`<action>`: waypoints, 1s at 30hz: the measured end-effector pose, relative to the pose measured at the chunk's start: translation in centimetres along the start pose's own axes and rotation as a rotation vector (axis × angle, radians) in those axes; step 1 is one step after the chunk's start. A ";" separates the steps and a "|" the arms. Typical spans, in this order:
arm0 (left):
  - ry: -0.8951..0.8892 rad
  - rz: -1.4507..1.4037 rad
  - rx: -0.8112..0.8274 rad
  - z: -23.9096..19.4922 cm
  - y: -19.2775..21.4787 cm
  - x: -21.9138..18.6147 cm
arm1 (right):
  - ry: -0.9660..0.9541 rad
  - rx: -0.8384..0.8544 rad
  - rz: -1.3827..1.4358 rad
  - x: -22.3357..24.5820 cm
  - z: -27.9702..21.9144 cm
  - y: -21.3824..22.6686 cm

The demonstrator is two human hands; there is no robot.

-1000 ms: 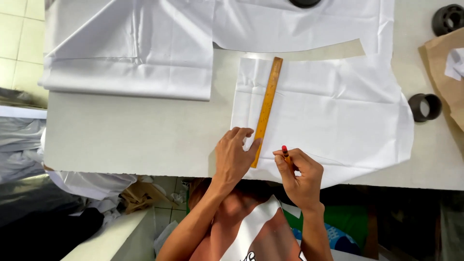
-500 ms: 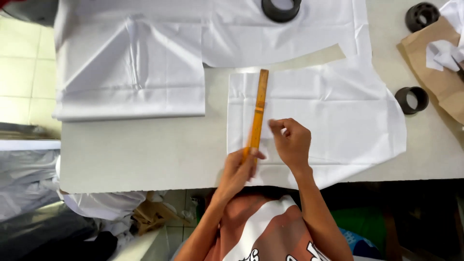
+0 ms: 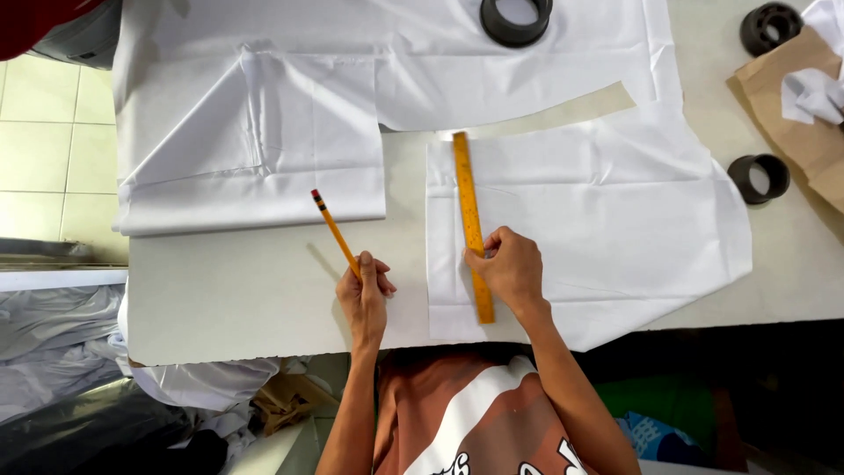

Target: Cutting and marking white fabric on a workbench using scissors, a ruler, and a pencil.

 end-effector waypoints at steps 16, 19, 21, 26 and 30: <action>-0.333 0.286 0.079 0.5 -0.1 0.4 | 0.251 -0.365 0.077 -2.1 1.5 2.7; -0.342 0.288 0.058 0.4 -0.2 0.5 | 0.250 -0.360 0.043 -1.4 1.1 0.9; -0.347 0.298 0.042 0.4 -0.3 0.5 | 0.231 -0.312 0.035 0.1 0.1 1.1; -0.349 0.330 0.026 0.3 -0.5 0.3 | 0.381 -0.471 -0.152 -0.4 0.0 2.9; -0.341 0.332 0.011 0.3 -0.6 0.4 | 0.305 -0.305 -0.052 -2.3 1.9 4.2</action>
Point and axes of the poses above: each hand's wrist, its own z-axis towards the middle knuckle, its own y-axis out of the back of the hand, x = y × z, the point moved 3 cm from there along z, towards the middle knuckle, and after that the axes turned 9 degrees about -y, right-handed, at the moved point
